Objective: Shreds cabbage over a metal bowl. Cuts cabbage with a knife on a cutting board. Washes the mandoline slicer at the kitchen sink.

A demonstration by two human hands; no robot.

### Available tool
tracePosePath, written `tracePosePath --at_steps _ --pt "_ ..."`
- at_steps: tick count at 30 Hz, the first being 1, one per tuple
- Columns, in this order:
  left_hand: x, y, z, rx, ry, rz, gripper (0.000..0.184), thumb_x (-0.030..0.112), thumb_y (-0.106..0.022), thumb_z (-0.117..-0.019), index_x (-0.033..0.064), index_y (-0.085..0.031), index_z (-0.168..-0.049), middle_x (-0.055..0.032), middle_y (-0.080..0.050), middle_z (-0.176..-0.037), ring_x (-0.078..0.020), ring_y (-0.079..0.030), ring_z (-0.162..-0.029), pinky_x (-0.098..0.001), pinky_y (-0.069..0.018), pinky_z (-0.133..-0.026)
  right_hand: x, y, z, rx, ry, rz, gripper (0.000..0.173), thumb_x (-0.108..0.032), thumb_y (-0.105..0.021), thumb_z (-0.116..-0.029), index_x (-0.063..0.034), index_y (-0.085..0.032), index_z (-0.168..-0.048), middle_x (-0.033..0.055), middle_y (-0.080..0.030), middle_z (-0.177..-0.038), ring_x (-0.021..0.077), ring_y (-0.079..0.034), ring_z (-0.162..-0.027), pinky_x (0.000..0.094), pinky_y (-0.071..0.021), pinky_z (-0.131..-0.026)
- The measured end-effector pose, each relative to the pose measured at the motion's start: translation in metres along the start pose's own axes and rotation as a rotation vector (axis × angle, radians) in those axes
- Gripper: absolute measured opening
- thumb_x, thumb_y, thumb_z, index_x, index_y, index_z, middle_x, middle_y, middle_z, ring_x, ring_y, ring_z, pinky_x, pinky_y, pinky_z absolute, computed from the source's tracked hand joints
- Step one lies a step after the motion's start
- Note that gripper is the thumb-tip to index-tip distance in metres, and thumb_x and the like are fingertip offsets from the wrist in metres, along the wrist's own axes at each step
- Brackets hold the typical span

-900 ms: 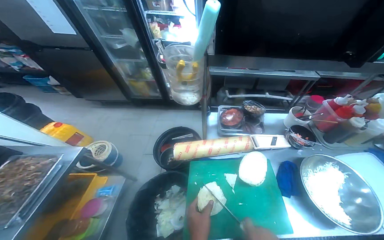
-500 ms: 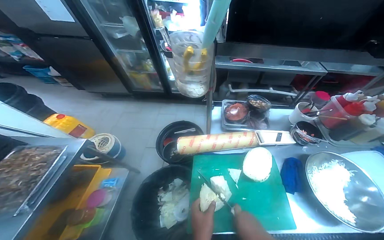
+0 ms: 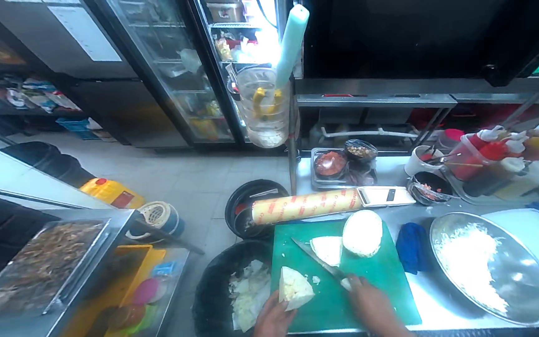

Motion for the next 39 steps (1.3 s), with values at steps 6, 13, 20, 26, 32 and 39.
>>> tracePosePath --at_steps 6,13,20,26,32,39 --pt "0.011 -0.007 -0.004 -0.083 -0.006 -0.134 0.051 0.003 -0.064 -0.0943 0.0017 -0.051 -0.144 -0.026 -0.063 -0.132 -0.041 -0.066 -0.114 -0.0564 -0.0571 -0.096 0.002 0.002 0.021 -0.034 0.016 -0.205 0.051 -0.043 -0.056 -0.0982 -0.0276 -0.053 -0.146 0.0095 -0.072 -0.118 0.0317 -0.072 -0.101 0.0587 -0.0591 -0.084" --pt "0.027 -0.038 -0.052 -0.266 -0.046 -0.727 0.062 0.013 -0.083 -0.0817 0.0079 -0.058 -0.139 -0.0121 -0.07 -0.126 -0.0264 -0.071 -0.11 -0.0463 -0.0626 -0.093 0.011 0.007 0.054 -0.07 0.089 -0.433 0.054 -0.05 -0.057 -0.1007 -0.0258 -0.051 -0.148 0.0071 -0.075 -0.098 0.0244 -0.074 -0.086 0.0541 -0.0607 -0.079" --pt "0.031 -0.039 -0.06 -0.231 -0.014 -0.701 0.056 0.011 -0.081 -0.0829 0.0063 -0.061 -0.135 -0.0154 -0.071 -0.121 -0.029 -0.072 -0.105 -0.0472 -0.0624 -0.09 0.009 0.019 0.076 -0.018 0.135 -0.434 0.053 -0.049 -0.056 -0.1022 -0.0241 -0.051 -0.149 0.0069 -0.075 -0.101 0.0243 -0.074 -0.086 0.0544 -0.0609 -0.078" --pt "0.028 -0.024 -0.064 -0.052 -0.087 -0.635 0.066 0.018 -0.086 -0.0802 0.0049 -0.057 -0.139 -0.0178 -0.068 -0.121 -0.0283 -0.071 -0.104 -0.0464 -0.0625 -0.089 0.001 0.016 0.077 -0.086 0.182 -0.373 0.052 -0.049 -0.054 -0.1028 -0.0265 -0.051 -0.15 0.0069 -0.075 -0.107 0.026 -0.074 -0.093 0.0566 -0.0601 -0.083" --pt "0.027 -0.025 -0.059 -0.052 -0.229 -0.57 0.053 0.026 -0.076 -0.0907 0.0054 -0.06 -0.137 -0.0155 -0.066 -0.128 -0.0267 -0.067 -0.115 -0.0462 -0.0591 -0.097 -0.004 0.014 0.073 -0.141 0.168 -0.308 0.053 -0.049 -0.053 -0.1026 -0.0266 -0.049 -0.151 0.0086 -0.074 -0.108 0.0288 -0.073 -0.096 0.0581 -0.0592 -0.084" --pt "0.019 -0.033 -0.053 0.034 -0.286 -0.792 0.074 0.032 -0.091 -0.0753 0.0123 -0.057 -0.138 -0.0066 -0.072 -0.118 -0.0173 -0.073 -0.1 -0.0402 -0.0643 -0.087 -0.014 0.018 0.079 -0.145 0.175 -0.277 0.055 -0.049 -0.051 -0.1039 -0.0226 -0.047 -0.152 0.011 -0.074 -0.111 0.0314 -0.073 -0.097 0.059 -0.0591 -0.084"
Point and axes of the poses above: each hand's wrist, its own z-axis away from the middle knuckle, its own y-axis out of the back of the hand, x = y × z, the point moved 6 cm from there along -z, towards the middle knuckle
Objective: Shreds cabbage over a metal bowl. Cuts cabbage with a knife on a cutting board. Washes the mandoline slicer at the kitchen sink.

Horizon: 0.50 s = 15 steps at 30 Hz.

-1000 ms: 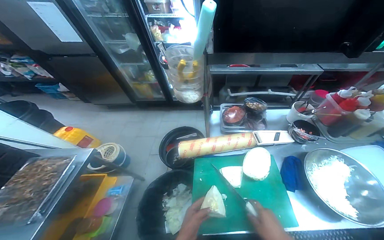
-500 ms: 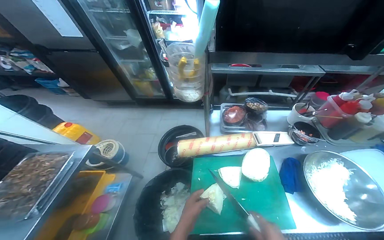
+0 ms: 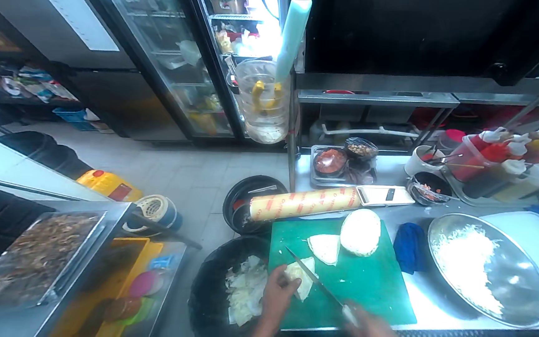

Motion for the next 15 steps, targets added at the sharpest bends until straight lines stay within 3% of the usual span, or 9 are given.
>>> tracePosePath --at_steps 4,9,15 --pt "-0.005 0.003 0.0 0.062 0.037 -0.021 0.085 0.036 -0.092 -0.0722 0.0083 -0.052 -0.141 -0.0096 -0.07 -0.119 -0.0181 -0.072 -0.104 -0.0403 -0.0627 -0.089 0.001 -0.005 0.0 -0.017 -0.02 0.042 0.055 -0.048 -0.05 -0.1039 -0.0228 -0.046 -0.152 0.0124 -0.073 -0.111 0.0336 -0.073 -0.097 0.0602 -0.059 -0.083" --pt "-0.004 0.007 -0.002 0.063 0.067 -0.077 0.085 0.042 -0.092 -0.0704 0.0072 -0.055 -0.139 -0.0098 -0.07 -0.117 -0.0183 -0.071 -0.104 -0.0405 -0.0622 -0.091 -0.013 0.005 0.009 -0.08 -0.098 0.15 0.052 -0.044 -0.046 -0.1056 -0.0204 -0.043 -0.152 0.0181 -0.07 -0.114 0.0407 -0.072 -0.093 0.0642 -0.0585 -0.077" --pt "-0.008 0.011 -0.01 0.05 0.107 -0.14 0.084 0.049 -0.093 -0.0656 0.0099 -0.06 -0.132 -0.0054 -0.072 -0.107 -0.0163 -0.072 -0.095 -0.0405 -0.0632 -0.085 -0.041 0.012 0.003 -0.208 -0.207 0.24 0.038 -0.032 -0.044 -0.1063 -0.0124 -0.045 -0.139 0.0203 -0.071 -0.096 0.0444 -0.072 -0.086 0.066 -0.0575 -0.071"
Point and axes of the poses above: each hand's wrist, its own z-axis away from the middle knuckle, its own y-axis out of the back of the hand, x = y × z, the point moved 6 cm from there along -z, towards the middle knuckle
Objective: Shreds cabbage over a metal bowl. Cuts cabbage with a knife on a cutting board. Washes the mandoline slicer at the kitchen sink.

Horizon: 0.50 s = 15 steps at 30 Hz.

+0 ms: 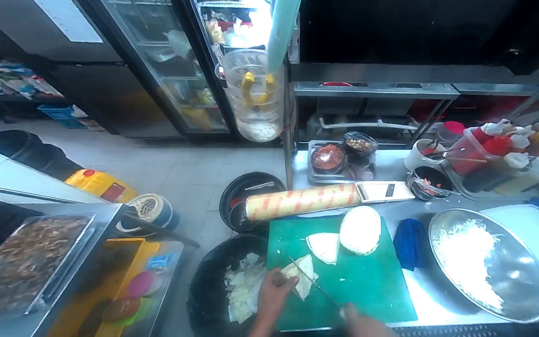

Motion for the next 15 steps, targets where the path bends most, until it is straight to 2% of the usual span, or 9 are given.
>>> tracePosePath --at_steps 3,7,9,12,15 --pt "0.001 -0.001 -0.002 -0.007 0.01 -0.015 0.082 0.048 -0.094 -0.0641 0.0103 -0.061 -0.129 -0.0045 -0.073 -0.102 -0.0166 -0.072 -0.091 -0.0408 -0.0636 -0.082 -0.007 -0.006 -0.02 -0.015 -0.028 0.012 0.036 -0.031 -0.045 -0.1047 -0.0133 -0.046 -0.136 0.0191 -0.071 -0.092 0.0433 -0.073 -0.085 0.0644 -0.0582 -0.069" --pt "-0.001 -0.004 -0.003 -0.003 0.01 -0.042 0.081 0.048 -0.094 -0.0638 0.0117 -0.06 -0.128 -0.0031 -0.072 -0.1 -0.0159 -0.072 -0.088 -0.0403 -0.0637 -0.079 0.0 -0.043 -0.067 0.014 -0.047 -0.009 0.039 -0.035 -0.045 -0.1046 -0.0155 -0.043 -0.139 0.0181 -0.072 -0.093 0.0421 -0.073 -0.086 0.0632 -0.0593 -0.071" --pt "0.0 -0.007 0.0 -0.003 -0.006 -0.006 0.086 0.044 -0.094 -0.0639 0.0103 -0.054 -0.132 -0.0049 -0.071 -0.1 -0.0171 -0.072 -0.087 -0.0406 -0.0639 -0.077 0.006 -0.046 -0.078 0.008 -0.042 -0.021 0.043 -0.04 -0.047 -0.1037 -0.0164 -0.043 -0.139 0.0176 -0.072 -0.094 0.042 -0.073 -0.087 0.0635 -0.0589 -0.072" --pt "0.005 -0.01 0.01 -0.013 -0.013 0.023 0.103 0.035 -0.095 -0.0625 0.0099 -0.042 -0.147 -0.0076 -0.068 -0.105 -0.0189 -0.07 -0.088 -0.0418 -0.0632 -0.077 0.022 -0.035 -0.087 -0.006 0.026 -0.108 0.048 -0.05 -0.048 -0.1024 -0.0184 -0.046 -0.139 0.0169 -0.072 -0.099 0.0413 -0.072 -0.091 0.0651 -0.058 -0.076" --pt "0.001 -0.007 0.019 -0.015 0.012 0.115 0.096 0.025 -0.094 -0.0638 0.0096 -0.047 -0.147 -0.012 -0.068 -0.108 -0.0219 -0.07 -0.092 -0.0435 -0.0625 -0.08 0.033 -0.02 -0.087 0.116 0.033 -0.063 0.048 -0.054 -0.048 -0.1013 -0.024 -0.053 -0.139 0.0141 -0.074 -0.102 0.039 -0.073 -0.093 0.0648 -0.0579 -0.076"
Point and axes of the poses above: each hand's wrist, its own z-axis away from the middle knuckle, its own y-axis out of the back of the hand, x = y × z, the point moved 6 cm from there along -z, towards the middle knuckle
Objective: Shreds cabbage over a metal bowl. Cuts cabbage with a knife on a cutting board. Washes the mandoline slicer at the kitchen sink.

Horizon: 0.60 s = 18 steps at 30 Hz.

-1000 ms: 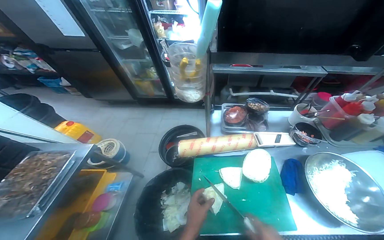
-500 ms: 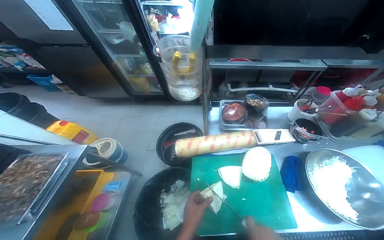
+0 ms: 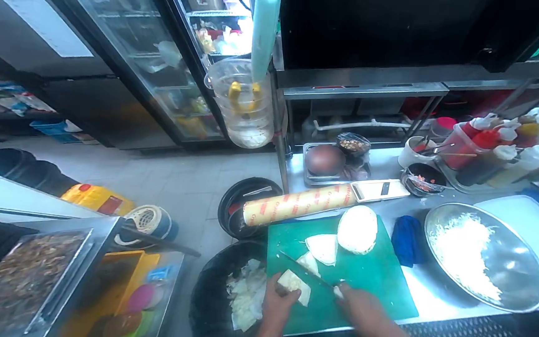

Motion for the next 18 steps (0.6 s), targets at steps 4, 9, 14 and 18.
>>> tracePosePath --at_steps 4,9,14,18 --pt "0.006 0.012 0.023 -0.162 0.015 0.506 0.067 0.0 -0.08 -0.0804 -0.0021 -0.051 -0.14 -0.0244 -0.068 -0.116 -0.0332 -0.071 -0.099 -0.0497 -0.0613 -0.086 0.001 0.0 0.001 0.157 0.066 0.083 0.047 -0.046 -0.055 -0.0996 -0.0282 -0.054 -0.143 0.0128 -0.069 -0.123 0.0382 -0.072 -0.094 0.0621 -0.0592 -0.075" --pt "0.036 0.02 0.053 -0.522 -0.027 0.92 0.061 0.007 -0.072 -0.0878 0.0024 -0.049 -0.143 -0.026 -0.065 -0.127 -0.0393 -0.067 -0.112 -0.0596 -0.0534 -0.098 0.003 -0.005 -0.005 0.354 0.19 0.171 0.051 -0.024 -0.07 -0.0889 -0.0237 -0.059 -0.138 0.0122 -0.065 -0.126 0.0389 -0.061 -0.119 0.0578 -0.059 -0.081" --pt "0.085 0.007 0.073 -0.704 -0.204 0.839 0.068 0.008 -0.078 -0.0849 0.0042 -0.049 -0.146 -0.0235 -0.063 -0.133 -0.0366 -0.064 -0.118 -0.058 -0.0525 -0.101 -0.022 0.05 0.044 0.306 0.274 -0.773 0.059 -0.046 -0.076 -0.0917 -0.0127 -0.062 -0.139 0.0037 -0.068 -0.131 0.0172 -0.066 -0.12 0.0399 -0.0595 -0.1" --pt "0.13 -0.023 0.093 -0.705 -0.39 0.623 0.073 0.001 -0.081 -0.0804 -0.0007 -0.047 -0.145 -0.0243 -0.062 -0.133 -0.0356 -0.064 -0.118 -0.0538 -0.0551 -0.1 -0.056 0.08 0.08 0.061 0.5 -1.419 0.073 -0.029 -0.082 -0.087 -0.0104 -0.048 -0.149 0.0152 -0.061 -0.141 0.0335 -0.064 -0.123 0.0537 -0.0573 -0.099"
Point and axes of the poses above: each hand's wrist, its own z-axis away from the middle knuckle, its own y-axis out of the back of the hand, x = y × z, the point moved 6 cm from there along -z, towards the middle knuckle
